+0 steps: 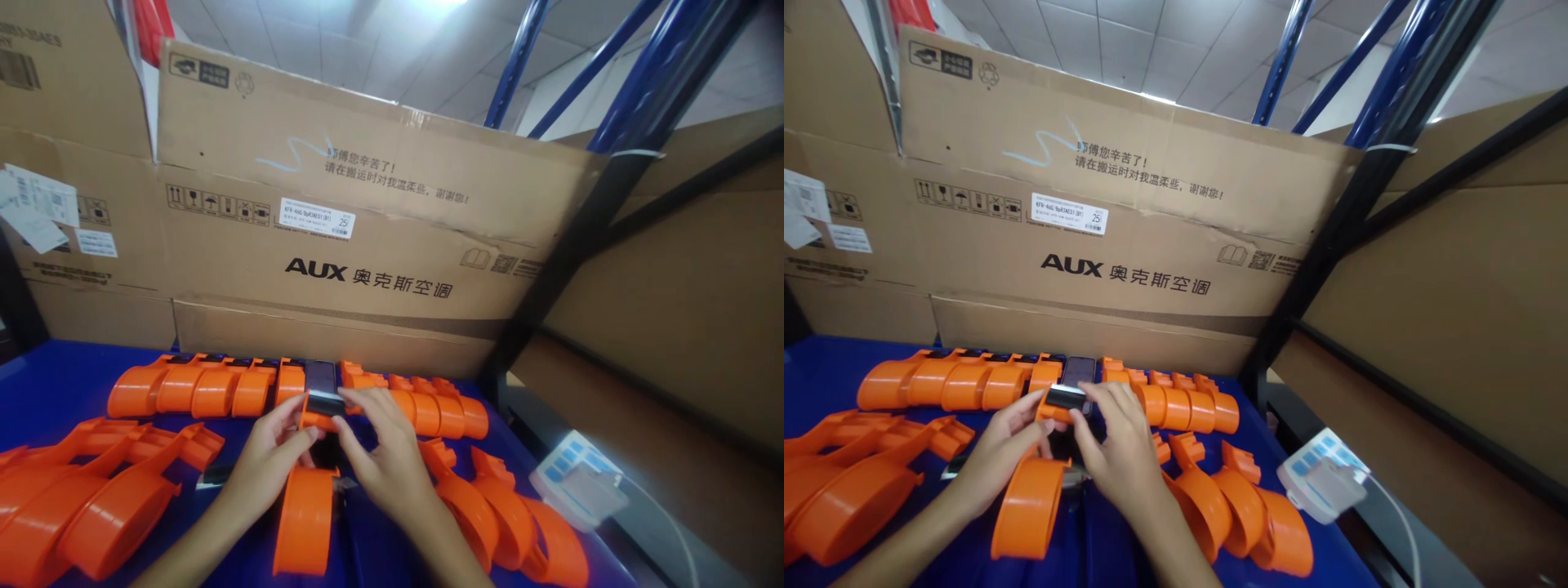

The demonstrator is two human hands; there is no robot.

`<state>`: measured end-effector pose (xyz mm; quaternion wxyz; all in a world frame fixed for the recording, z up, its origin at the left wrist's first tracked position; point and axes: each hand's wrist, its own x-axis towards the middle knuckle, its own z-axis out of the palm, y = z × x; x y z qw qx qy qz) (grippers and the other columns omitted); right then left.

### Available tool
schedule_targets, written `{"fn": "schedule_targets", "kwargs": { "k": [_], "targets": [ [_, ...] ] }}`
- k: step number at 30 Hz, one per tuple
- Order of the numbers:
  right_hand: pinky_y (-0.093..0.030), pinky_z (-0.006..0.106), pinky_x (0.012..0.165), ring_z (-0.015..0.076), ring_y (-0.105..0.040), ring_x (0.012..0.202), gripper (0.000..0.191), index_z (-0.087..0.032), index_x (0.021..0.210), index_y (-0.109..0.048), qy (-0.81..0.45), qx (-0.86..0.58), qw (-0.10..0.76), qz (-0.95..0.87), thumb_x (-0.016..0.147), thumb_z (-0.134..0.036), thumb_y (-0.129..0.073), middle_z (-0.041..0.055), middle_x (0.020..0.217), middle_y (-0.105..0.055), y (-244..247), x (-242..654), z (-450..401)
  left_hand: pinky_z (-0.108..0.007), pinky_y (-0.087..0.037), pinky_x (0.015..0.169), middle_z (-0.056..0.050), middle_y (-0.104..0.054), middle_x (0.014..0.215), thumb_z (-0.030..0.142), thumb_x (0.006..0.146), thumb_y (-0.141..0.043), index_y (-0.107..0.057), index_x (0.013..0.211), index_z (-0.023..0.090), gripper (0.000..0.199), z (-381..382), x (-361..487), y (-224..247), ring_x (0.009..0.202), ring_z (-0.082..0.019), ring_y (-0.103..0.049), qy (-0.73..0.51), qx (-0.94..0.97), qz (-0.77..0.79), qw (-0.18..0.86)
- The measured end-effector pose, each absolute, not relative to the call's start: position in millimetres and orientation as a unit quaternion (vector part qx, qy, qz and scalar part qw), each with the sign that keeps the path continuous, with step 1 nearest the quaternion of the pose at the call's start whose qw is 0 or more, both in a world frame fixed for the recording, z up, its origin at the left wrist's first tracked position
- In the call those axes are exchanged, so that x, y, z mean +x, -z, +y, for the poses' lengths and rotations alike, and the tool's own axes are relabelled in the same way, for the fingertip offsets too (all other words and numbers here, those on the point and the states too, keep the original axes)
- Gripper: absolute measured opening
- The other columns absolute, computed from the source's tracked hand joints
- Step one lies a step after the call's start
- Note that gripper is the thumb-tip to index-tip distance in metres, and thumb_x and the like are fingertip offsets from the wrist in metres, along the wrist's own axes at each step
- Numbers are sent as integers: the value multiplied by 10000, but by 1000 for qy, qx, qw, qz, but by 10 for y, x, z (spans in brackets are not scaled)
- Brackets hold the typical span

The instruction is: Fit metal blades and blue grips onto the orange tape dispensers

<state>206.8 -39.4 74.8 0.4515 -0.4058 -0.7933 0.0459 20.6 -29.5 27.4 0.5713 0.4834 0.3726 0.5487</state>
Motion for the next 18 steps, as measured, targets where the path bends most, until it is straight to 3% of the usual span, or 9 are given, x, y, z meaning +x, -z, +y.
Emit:
{"fn": "schedule_targets", "kwargs": {
  "k": [2, 4, 8, 12, 18],
  "targets": [
    [-530, 396, 922, 252, -658, 1055, 345, -238, 1300, -614, -45, -418, 458, -783, 957, -247, -651, 83, 1157, -711, -750, 2071, -392, -262, -494, 580, -30, -731, 812, 376, 803, -778, -620, 1299, 147, 569, -282, 185, -297, 559, -138, -611, -554, 457, 378, 585],
    [-516, 396, 914, 254, -647, 1036, 237, -221, 1200, -655, -36, -447, 435, -781, 966, -246, -630, 85, 1116, -713, -747, 2081, -381, -246, -486, 581, -41, -753, 833, 380, 772, -801, -631, 1279, 156, 580, -270, 158, -322, 552, -124, -602, -568, 420, 388, 592],
    [-466, 405, 885, 262, -601, 992, 87, -209, 935, -714, -3, -490, 280, -825, 948, -225, -630, 81, 998, -693, -716, 2095, -368, -208, -452, 537, -43, -766, 792, 390, 716, -832, -681, 1103, 169, 470, -248, 106, -374, 526, -107, -581, -605, 368, 402, 581],
    [-417, 360, 838, 239, -561, 1005, 124, -224, 971, -751, -5, -441, 150, -885, 960, -240, -629, 69, 1017, -658, -689, 2064, -401, -188, -444, 506, -16, -751, 755, 364, 728, -814, -684, 992, 193, 340, -238, 55, -422, 500, -92, -563, -617, 366, 397, 572],
    [-384, 346, 829, 232, -528, 1013, 183, -230, 940, -774, -9, -410, 88, -908, 972, -221, -595, 65, 980, -634, -670, 1955, -430, -181, -433, 484, 27, -697, 679, 364, 757, -797, -666, 944, 208, 277, -260, 21, -482, 485, -93, -552, -625, 368, 390, 567]
  ]
}}
